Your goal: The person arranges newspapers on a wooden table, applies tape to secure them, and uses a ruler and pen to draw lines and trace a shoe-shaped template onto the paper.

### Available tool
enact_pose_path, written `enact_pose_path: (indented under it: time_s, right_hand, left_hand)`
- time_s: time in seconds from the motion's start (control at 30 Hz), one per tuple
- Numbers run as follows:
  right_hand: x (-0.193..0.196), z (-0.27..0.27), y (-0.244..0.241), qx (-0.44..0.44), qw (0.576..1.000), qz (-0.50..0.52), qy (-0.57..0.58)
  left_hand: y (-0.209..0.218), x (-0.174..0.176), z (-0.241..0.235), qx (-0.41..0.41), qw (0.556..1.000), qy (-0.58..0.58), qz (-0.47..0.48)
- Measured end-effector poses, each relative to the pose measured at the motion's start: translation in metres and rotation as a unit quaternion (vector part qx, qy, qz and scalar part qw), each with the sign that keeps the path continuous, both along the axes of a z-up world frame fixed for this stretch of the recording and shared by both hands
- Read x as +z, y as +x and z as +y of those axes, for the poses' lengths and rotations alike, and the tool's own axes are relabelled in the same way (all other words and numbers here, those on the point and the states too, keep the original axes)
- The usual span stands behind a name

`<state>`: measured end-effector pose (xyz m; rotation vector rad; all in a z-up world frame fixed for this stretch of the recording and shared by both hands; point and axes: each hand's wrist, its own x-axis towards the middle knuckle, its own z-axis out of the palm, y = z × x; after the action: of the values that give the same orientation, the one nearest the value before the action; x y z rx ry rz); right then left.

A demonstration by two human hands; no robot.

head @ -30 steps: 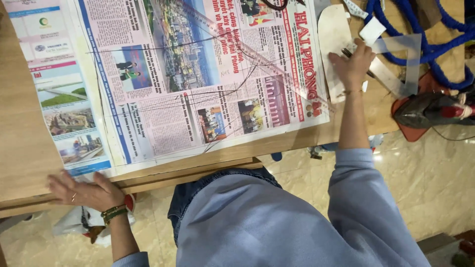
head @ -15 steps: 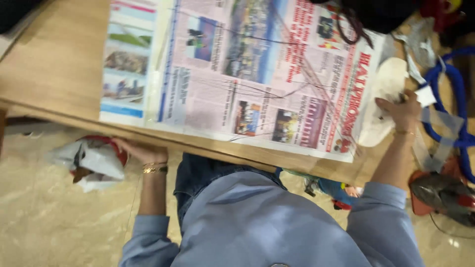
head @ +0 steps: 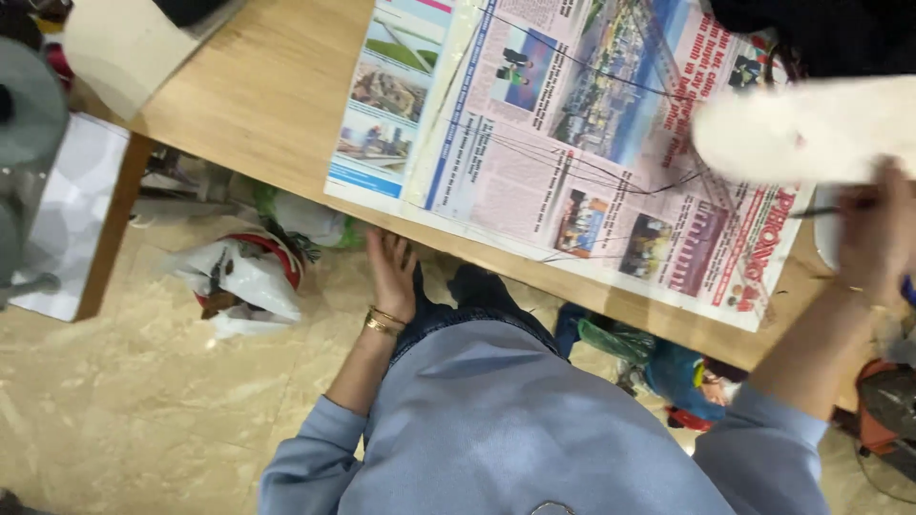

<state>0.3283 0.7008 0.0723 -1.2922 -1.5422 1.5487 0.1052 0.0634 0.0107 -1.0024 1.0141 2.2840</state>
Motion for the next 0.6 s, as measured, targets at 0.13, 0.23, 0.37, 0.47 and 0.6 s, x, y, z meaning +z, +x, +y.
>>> enact_pose_path:
  time_s: [0.13,0.23,0.37,0.47,0.6]
  right_hand:
    - [0.005,-0.188,-0.093,0.091,0.992,-0.048,-0.075]
    - [-0.017,-0.288,-0.128,0.111,0.981,-0.021,-0.156]
    - [-0.001,-0.344,-0.117,0.225,0.971,-0.082,-0.026]
    - [0.0,-0.34,-0.096,0.223,0.941,-0.205,0.15]
    - [-0.007,-0.319,-0.103,0.223,0.858,-0.343,0.31]
  left_hand:
    - [-0.007,0.004,-0.032,-0.143,0.96,-0.217,0.1]
    - [-0.014,-0.001,-0.059,-0.162,0.935,-0.262,0.175]
    - [-0.025,0.012,-0.078,-0.232,0.874,-0.32,0.282]
    - [-0.031,0.0,-0.087,-0.292,0.719,-0.43,0.462]
    - [-0.032,0.011,-0.067,-0.363,0.623,-0.42,0.551]
